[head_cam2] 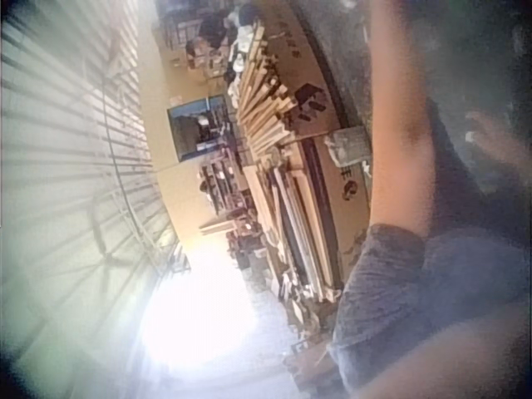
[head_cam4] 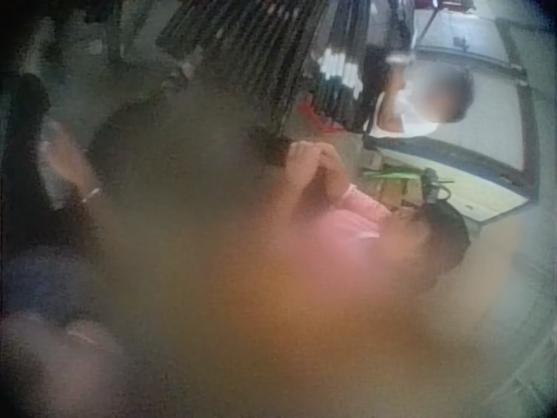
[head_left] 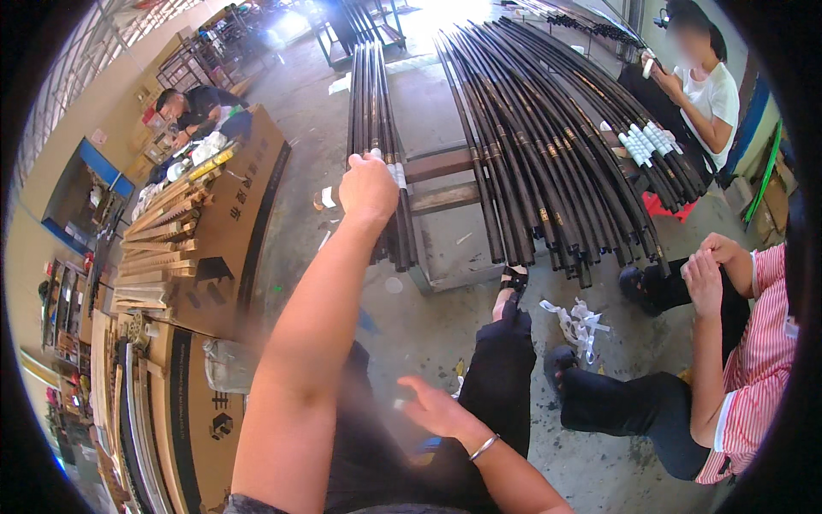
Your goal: The person applies white adhesive tape to the joints and sections of long black poles, smoothing the tape by hand.
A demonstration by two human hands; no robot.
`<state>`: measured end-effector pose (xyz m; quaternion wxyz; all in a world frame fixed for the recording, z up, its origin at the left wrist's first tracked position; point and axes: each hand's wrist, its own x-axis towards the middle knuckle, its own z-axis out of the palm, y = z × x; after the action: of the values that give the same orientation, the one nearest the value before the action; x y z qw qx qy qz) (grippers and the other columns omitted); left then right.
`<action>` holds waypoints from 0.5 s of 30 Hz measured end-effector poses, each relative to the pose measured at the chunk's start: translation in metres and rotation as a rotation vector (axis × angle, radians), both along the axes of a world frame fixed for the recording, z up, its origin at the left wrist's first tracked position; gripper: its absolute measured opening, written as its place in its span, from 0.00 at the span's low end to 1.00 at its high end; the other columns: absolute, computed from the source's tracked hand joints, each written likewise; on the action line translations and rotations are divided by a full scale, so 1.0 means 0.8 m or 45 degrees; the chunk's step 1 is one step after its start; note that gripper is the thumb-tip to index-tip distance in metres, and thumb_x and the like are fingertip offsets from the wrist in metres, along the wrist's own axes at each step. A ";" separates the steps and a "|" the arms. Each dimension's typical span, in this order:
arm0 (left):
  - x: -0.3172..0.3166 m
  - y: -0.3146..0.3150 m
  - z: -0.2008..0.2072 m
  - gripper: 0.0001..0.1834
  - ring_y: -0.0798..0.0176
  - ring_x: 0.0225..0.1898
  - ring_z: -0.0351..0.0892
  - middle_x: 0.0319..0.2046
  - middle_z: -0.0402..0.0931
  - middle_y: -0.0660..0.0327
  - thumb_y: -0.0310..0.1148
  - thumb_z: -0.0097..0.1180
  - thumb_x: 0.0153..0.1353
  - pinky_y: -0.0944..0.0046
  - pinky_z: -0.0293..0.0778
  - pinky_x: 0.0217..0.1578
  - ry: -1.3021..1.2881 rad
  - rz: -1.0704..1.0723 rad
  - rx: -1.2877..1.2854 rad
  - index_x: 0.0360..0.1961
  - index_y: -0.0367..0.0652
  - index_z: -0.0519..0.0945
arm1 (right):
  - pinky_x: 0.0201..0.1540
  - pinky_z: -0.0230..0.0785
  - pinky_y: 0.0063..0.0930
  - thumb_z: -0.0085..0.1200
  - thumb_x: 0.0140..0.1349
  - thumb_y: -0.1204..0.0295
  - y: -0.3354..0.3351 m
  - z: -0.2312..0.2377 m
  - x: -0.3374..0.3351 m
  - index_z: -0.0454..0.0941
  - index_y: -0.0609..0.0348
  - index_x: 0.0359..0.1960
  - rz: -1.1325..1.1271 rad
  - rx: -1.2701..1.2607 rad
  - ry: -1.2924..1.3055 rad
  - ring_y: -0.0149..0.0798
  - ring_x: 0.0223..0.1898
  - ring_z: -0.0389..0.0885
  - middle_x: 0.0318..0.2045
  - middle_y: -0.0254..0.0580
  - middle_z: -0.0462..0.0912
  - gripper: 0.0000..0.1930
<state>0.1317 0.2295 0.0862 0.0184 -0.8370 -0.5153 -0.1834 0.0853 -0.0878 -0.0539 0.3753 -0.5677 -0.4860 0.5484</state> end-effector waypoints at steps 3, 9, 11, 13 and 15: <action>0.018 -0.017 0.007 0.14 0.43 0.43 0.81 0.45 0.75 0.45 0.32 0.49 0.62 0.51 0.77 0.43 0.061 -0.029 0.026 0.46 0.38 0.76 | 0.32 0.67 0.32 0.52 0.63 0.66 -0.002 -0.005 0.006 0.62 0.57 0.62 0.003 -0.031 -0.026 0.35 0.25 0.73 0.21 0.42 0.74 0.26; 0.021 -0.012 0.006 0.12 0.49 0.42 0.82 0.43 0.77 0.50 0.31 0.48 0.62 0.56 0.78 0.41 0.309 -0.101 0.070 0.45 0.40 0.78 | 0.33 0.69 0.33 0.52 0.64 0.65 0.000 0.008 0.006 0.62 0.57 0.62 0.041 -0.054 -0.045 0.36 0.25 0.74 0.22 0.43 0.75 0.26; 0.022 -0.010 0.006 0.12 0.49 0.43 0.82 0.43 0.77 0.51 0.33 0.50 0.62 0.56 0.78 0.41 0.367 -0.119 0.056 0.44 0.40 0.78 | 0.33 0.69 0.33 0.52 0.64 0.65 0.000 0.008 0.006 0.62 0.57 0.62 0.036 -0.053 -0.052 0.37 0.25 0.75 0.22 0.43 0.75 0.26; 0.021 -0.009 0.008 0.13 0.50 0.44 0.81 0.43 0.77 0.51 0.36 0.52 0.62 0.55 0.78 0.41 0.399 -0.129 0.077 0.44 0.41 0.78 | 0.33 0.69 0.34 0.52 0.64 0.64 -0.001 -0.004 0.000 0.62 0.58 0.62 0.005 0.030 -0.067 0.36 0.25 0.75 0.21 0.42 0.75 0.26; 0.013 -0.013 0.018 0.15 0.50 0.44 0.81 0.42 0.77 0.51 0.40 0.56 0.61 0.55 0.78 0.41 0.354 -0.155 0.130 0.44 0.41 0.78 | 0.33 0.68 0.38 0.52 0.64 0.64 -0.004 -0.010 -0.004 0.62 0.59 0.62 0.004 0.048 -0.043 0.42 0.26 0.76 0.21 0.46 0.76 0.26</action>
<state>0.1424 0.2192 0.1004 0.1209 -0.8819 -0.4461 -0.0927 0.0821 -0.0906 -0.0621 0.3767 -0.5690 -0.5034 0.5300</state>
